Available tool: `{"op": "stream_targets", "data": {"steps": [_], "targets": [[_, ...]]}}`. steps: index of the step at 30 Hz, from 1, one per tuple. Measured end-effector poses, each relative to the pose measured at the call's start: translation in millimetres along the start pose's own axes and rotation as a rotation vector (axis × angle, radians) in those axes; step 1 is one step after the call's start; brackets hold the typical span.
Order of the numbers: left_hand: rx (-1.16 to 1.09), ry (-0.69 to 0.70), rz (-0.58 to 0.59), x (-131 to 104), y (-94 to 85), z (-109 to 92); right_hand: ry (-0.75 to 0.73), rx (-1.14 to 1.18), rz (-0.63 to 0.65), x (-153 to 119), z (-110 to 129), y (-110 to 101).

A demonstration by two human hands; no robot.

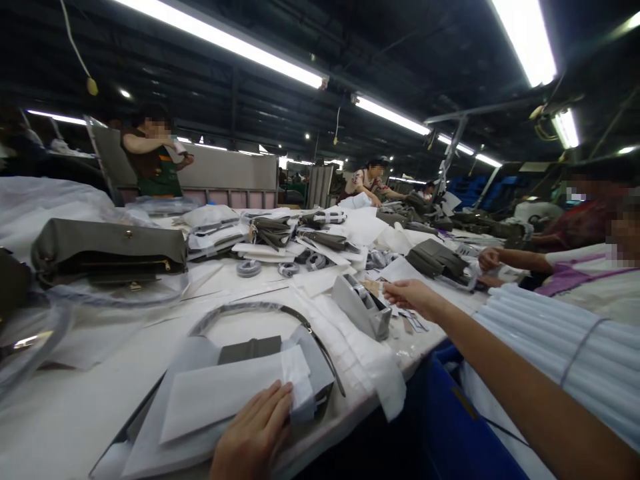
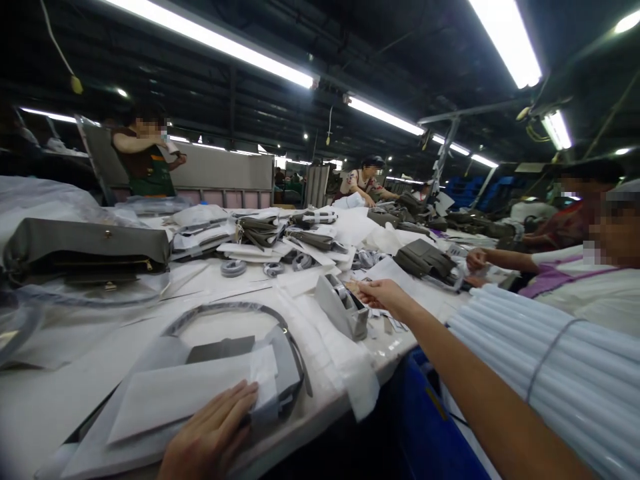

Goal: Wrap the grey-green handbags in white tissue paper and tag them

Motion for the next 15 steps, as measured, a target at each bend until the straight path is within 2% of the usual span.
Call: {"op": "stream_targets", "data": {"steps": [4,8,11,15], "targets": [[0.015,0.036,0.021,0,-1.7,0,0.017,0.040,-0.044,-39,-19,-17],[0.031,0.044,0.035,-3,-0.3,1,-0.001,0.063,-0.110,-62,-55,-13],[0.054,0.067,0.056,-3,0.1,2,-0.023,0.061,-0.153,-67,-87,0],[0.072,0.071,0.052,3,-4.4,0,-0.085,-0.005,-0.211,-58,-120,14]]}}
Point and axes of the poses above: each hand's wrist, its own x-axis towards the middle knuckle, its own y-axis out of the palm, z = x × y, the point moved 1 cm from there along x, towards the middle knuckle, and after that the axes turned 1 degree about y, right-handed, at the moved point
